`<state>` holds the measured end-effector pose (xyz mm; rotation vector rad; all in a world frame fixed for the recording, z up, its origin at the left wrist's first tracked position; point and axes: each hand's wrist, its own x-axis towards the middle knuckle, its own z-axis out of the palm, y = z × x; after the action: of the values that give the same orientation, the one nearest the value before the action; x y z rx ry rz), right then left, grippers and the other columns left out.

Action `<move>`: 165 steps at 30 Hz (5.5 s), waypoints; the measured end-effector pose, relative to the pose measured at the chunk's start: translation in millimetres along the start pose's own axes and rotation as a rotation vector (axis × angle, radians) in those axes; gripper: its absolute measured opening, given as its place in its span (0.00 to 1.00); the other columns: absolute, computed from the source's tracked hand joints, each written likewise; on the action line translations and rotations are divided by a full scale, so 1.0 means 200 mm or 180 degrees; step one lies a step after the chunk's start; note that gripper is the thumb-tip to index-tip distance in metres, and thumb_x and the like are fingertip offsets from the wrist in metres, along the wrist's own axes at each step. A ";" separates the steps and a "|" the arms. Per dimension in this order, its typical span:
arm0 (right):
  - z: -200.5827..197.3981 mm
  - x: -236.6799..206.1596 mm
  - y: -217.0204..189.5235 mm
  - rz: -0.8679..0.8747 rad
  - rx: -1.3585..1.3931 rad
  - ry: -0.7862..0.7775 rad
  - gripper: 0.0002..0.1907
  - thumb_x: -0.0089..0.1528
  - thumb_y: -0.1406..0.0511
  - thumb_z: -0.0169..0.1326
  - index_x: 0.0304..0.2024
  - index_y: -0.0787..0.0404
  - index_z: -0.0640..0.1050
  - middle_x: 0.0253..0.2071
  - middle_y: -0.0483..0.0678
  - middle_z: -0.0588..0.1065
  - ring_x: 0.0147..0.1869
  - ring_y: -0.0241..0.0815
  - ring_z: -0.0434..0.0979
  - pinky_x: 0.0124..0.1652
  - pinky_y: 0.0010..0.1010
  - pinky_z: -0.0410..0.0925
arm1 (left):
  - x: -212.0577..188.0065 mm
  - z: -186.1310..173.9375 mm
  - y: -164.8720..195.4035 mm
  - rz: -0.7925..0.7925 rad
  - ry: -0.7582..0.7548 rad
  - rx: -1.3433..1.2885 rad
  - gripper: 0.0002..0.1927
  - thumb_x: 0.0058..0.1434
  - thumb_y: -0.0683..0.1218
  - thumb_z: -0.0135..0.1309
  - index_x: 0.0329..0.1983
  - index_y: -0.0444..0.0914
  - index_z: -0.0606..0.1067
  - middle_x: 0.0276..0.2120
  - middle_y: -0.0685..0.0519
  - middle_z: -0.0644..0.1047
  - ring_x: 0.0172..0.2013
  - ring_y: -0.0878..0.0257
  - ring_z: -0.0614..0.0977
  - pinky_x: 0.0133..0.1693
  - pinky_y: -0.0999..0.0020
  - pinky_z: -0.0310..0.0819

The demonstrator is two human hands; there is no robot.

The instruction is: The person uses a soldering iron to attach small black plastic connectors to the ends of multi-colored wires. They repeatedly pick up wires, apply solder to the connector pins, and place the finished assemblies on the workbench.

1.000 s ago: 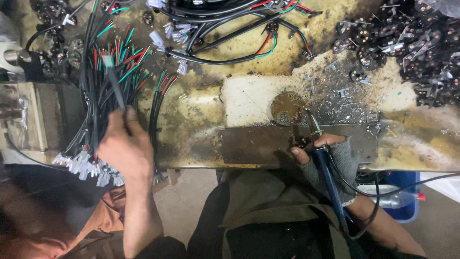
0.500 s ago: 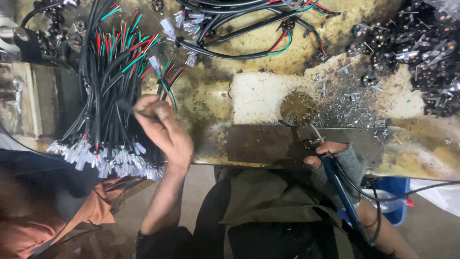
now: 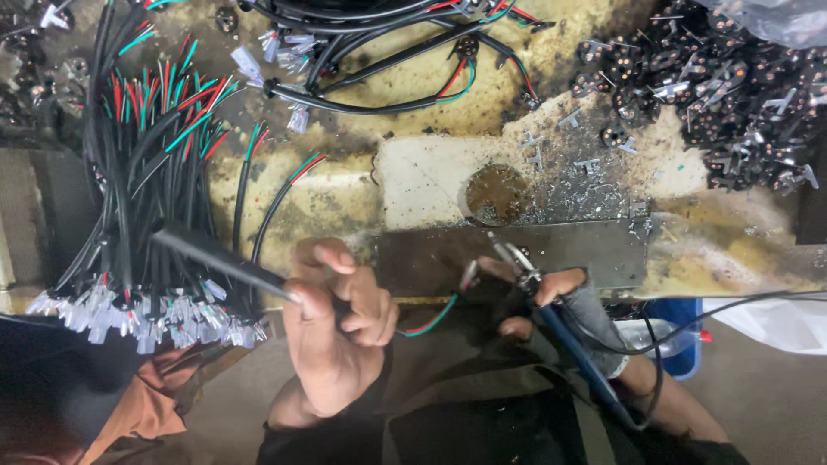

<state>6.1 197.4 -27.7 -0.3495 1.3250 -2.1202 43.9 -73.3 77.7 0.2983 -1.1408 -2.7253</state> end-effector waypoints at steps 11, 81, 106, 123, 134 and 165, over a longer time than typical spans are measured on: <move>0.11 0.03 0.05 -0.0254 -0.2257 0.0275 0.28 0.56 0.70 0.67 0.42 0.59 0.58 0.32 0.46 0.80 0.37 0.32 0.79 0.37 0.21 0.67 | 0.09 0.15 -0.28 0.0264 0.0247 -0.0288 0.27 0.75 0.66 0.40 0.52 0.37 0.65 0.25 0.58 0.58 0.20 0.70 0.54 0.24 0.71 0.47; 0.01 0.10 -0.04 -0.0342 -0.1872 0.1448 0.29 0.62 0.71 0.67 0.49 0.59 0.57 0.36 0.45 0.81 0.45 0.32 0.83 0.47 0.22 0.70 | 0.13 0.02 -0.42 0.0789 -0.0829 0.3458 0.10 0.55 0.37 0.68 0.38 0.37 0.79 0.31 0.51 0.81 0.30 0.61 0.83 0.31 0.68 0.76; 0.02 0.08 -0.15 0.0821 -0.0225 0.1013 0.16 0.65 0.59 0.59 0.42 0.67 0.74 0.36 0.50 0.77 0.36 0.34 0.77 0.36 0.23 0.70 | 0.25 0.10 -0.36 0.0128 -0.0623 0.4404 0.07 0.54 0.42 0.65 0.28 0.38 0.77 0.22 0.52 0.75 0.21 0.60 0.77 0.26 0.66 0.69; -0.17 -0.20 -0.07 0.0653 -0.3082 -0.0017 0.16 0.66 0.52 0.52 0.38 0.58 0.77 0.33 0.47 0.75 0.37 0.41 0.78 0.38 0.32 0.69 | 0.12 0.05 -0.45 0.0518 -0.0729 0.4055 0.07 0.55 0.41 0.67 0.34 0.38 0.79 0.26 0.53 0.77 0.24 0.62 0.78 0.27 0.68 0.70; -0.20 -0.21 0.00 0.1226 -0.2267 0.0898 0.12 0.61 0.66 0.59 0.23 0.56 0.74 0.18 0.47 0.70 0.22 0.46 0.72 0.25 0.31 0.63 | 0.13 0.04 -0.46 0.0401 -0.0704 0.3996 0.08 0.53 0.41 0.67 0.33 0.37 0.79 0.25 0.53 0.78 0.21 0.64 0.77 0.25 0.70 0.70; -0.12 -0.15 -0.04 -0.1338 -0.3582 0.0645 0.10 0.60 0.72 0.60 0.37 0.53 0.74 0.19 0.47 0.68 0.22 0.49 0.70 0.25 0.38 0.64 | 0.15 0.06 -0.48 0.0623 -0.0887 0.4386 0.07 0.55 0.40 0.61 0.35 0.38 0.75 0.26 0.52 0.77 0.26 0.58 0.81 0.29 0.64 0.75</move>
<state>13.5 235.7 -28.5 -0.9306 2.6710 -1.4840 4.1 -4.8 13.2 -0.0649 -2.7315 -1.4031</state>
